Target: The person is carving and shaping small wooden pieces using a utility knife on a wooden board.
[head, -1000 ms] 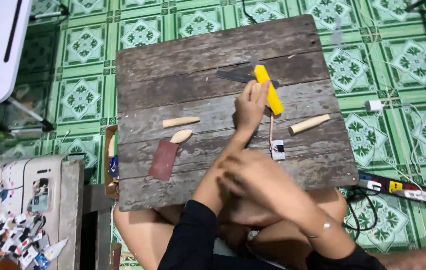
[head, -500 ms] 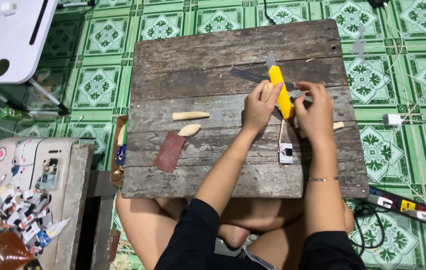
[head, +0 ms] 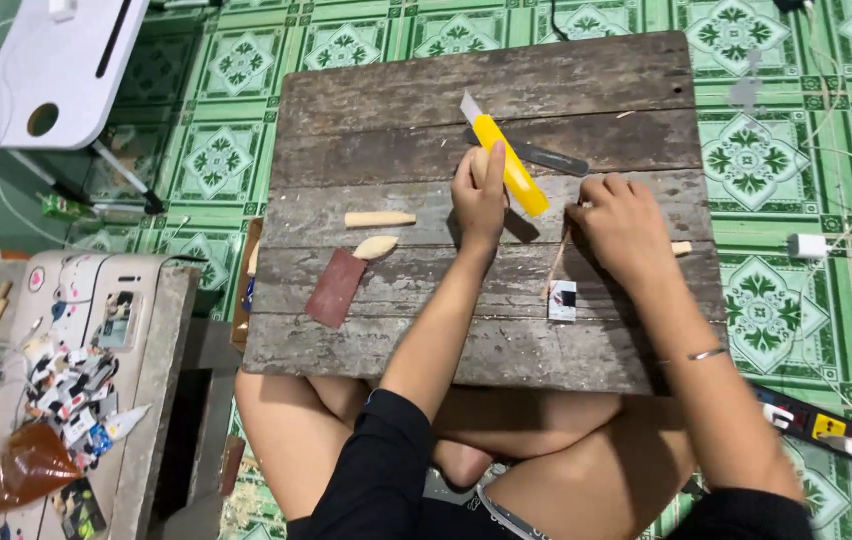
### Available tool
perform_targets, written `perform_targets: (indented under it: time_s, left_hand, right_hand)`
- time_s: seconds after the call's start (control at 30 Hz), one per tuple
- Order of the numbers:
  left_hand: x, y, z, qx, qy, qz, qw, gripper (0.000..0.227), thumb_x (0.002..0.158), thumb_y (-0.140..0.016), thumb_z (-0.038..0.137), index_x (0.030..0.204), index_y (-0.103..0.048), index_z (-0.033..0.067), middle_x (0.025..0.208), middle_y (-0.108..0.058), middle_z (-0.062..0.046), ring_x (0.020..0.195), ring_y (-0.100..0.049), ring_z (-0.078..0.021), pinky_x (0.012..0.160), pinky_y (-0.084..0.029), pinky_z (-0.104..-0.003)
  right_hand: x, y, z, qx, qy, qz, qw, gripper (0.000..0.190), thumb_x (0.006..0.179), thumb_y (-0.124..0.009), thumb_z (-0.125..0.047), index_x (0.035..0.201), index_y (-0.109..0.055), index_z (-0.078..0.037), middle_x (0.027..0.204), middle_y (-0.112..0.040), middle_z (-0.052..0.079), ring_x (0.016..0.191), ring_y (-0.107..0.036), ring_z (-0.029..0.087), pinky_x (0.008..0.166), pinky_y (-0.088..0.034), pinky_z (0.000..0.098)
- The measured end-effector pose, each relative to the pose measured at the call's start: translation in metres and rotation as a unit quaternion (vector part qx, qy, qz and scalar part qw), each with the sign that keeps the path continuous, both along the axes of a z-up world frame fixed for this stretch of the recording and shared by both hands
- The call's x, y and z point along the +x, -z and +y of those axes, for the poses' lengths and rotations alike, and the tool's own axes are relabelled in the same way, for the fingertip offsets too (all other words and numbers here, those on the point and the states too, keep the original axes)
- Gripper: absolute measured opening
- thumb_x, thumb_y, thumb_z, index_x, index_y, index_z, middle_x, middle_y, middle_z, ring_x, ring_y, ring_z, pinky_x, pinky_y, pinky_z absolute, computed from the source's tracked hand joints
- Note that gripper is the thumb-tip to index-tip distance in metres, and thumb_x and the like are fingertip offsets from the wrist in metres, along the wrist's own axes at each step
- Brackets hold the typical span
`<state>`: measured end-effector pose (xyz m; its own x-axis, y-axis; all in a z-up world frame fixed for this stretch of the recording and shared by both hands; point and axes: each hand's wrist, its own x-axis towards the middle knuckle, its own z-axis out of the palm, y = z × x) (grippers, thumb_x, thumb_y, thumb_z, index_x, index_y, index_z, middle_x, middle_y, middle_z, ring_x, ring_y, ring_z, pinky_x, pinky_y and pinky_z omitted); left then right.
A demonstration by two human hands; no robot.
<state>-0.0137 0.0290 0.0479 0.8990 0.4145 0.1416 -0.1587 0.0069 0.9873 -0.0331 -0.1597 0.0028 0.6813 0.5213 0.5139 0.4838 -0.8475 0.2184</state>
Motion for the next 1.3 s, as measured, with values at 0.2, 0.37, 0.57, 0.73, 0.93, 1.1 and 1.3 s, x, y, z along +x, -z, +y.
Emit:
perform_targets:
  time_s: [0.2, 0.37, 0.57, 0.73, 0.93, 1.1, 1.3]
  left_hand:
    - [0.006, 0.001, 0.0, 0.005, -0.059, -0.022, 0.998, 0.045, 0.096, -0.065, 0.038, 0.064, -0.04, 0.0177, 0.039, -0.039, 0.003, 0.045, -0.049, -0.0065, 0.057, -0.043, -0.018]
    - [0.01, 0.01, -0.002, -0.031, 0.023, 0.004, 0.999, 0.042, 0.098, -0.062, 0.044, 0.069, -0.049, 0.0177, 0.043, -0.045, 0.001, 0.037, -0.049, -0.0078, 0.044, -0.041, -0.019]
    - [0.023, 0.024, -0.006, -0.009, 0.092, 0.028, 0.995, 0.038, 0.098, -0.064, 0.044, 0.076, -0.056, 0.0152, 0.046, -0.049, 0.001, 0.038, -0.052, -0.0076, 0.042, -0.042, -0.018]
    - [0.024, 0.028, -0.007, -0.016, 0.102, 0.041, 0.994, 0.037, 0.098, -0.063, 0.045, 0.077, -0.056, 0.0152, 0.046, -0.049, 0.0, 0.037, -0.051, -0.0085, 0.04, -0.041, -0.018]
    - [0.028, 0.038, -0.004, 0.003, 0.116, 0.028, 0.993, 0.038, 0.099, -0.064, 0.045, 0.078, -0.058, 0.0142, 0.048, -0.053, 0.0, 0.037, -0.053, -0.0074, 0.04, -0.042, -0.018]
    - [0.031, 0.041, -0.003, 0.025, 0.126, 0.024, 0.991, 0.036, 0.1, -0.064, 0.043, 0.079, -0.06, 0.0134, 0.051, -0.054, 0.0, 0.038, -0.054, -0.0068, 0.04, -0.042, -0.018]
    - [0.034, 0.055, -0.003, 0.03, 0.128, 0.026, 0.991, 0.036, 0.101, -0.065, 0.039, 0.078, -0.06, 0.0117, 0.049, -0.053, -0.001, 0.038, -0.054, -0.0089, 0.041, -0.043, -0.019]
  right_hand:
    - [0.018, -0.022, -0.04, -0.002, -0.058, -0.1, 0.993, 0.019, 0.094, -0.075, -0.015, 0.085, -0.061, -0.023, 0.077, -0.059, -0.004, 0.075, -0.064, 0.017, 0.07, -0.05, 0.0302]
    - [0.027, 0.003, -0.052, 0.415, 0.072, 0.015, 0.907, 0.023, 0.094, -0.066, -0.011, 0.112, -0.055, -0.019, 0.087, -0.064, 0.003, 0.08, -0.066, 0.02, 0.073, -0.053, 0.0301]
    - [0.028, 0.018, -0.046, 0.656, 0.092, 0.225, 0.714, 0.014, 0.102, -0.062, -0.006, 0.108, -0.073, -0.013, 0.091, -0.075, 0.012, 0.086, -0.073, 0.018, 0.074, -0.057, 0.0295]
    - [0.033, 0.012, -0.03, 0.774, 0.09, 0.186, 0.598, 0.012, 0.107, -0.057, -0.009, 0.113, -0.064, -0.003, 0.093, -0.073, 0.013, 0.084, -0.073, 0.014, 0.071, -0.063, 0.0239]
    - [0.08, 0.027, -0.055, 0.686, 0.179, 0.267, 0.652, 0.016, 0.098, -0.08, -0.031, 0.095, -0.071, -0.018, 0.081, -0.076, 0.002, 0.07, -0.076, 0.009, 0.064, -0.062, 0.0234]
    - [0.102, 0.048, -0.054, 0.67, 0.132, 0.201, 0.702, 0.029, 0.096, -0.089, -0.025, 0.087, -0.066, -0.01, 0.065, -0.069, 0.007, 0.054, -0.068, 0.012, 0.052, -0.051, 0.0205]
    - [0.09, 0.039, -0.044, 0.649, 0.135, 0.211, 0.718, 0.025, 0.087, -0.092, -0.022, 0.083, -0.072, -0.007, 0.068, -0.069, 0.011, 0.056, -0.064, 0.013, 0.054, -0.052, 0.0224]
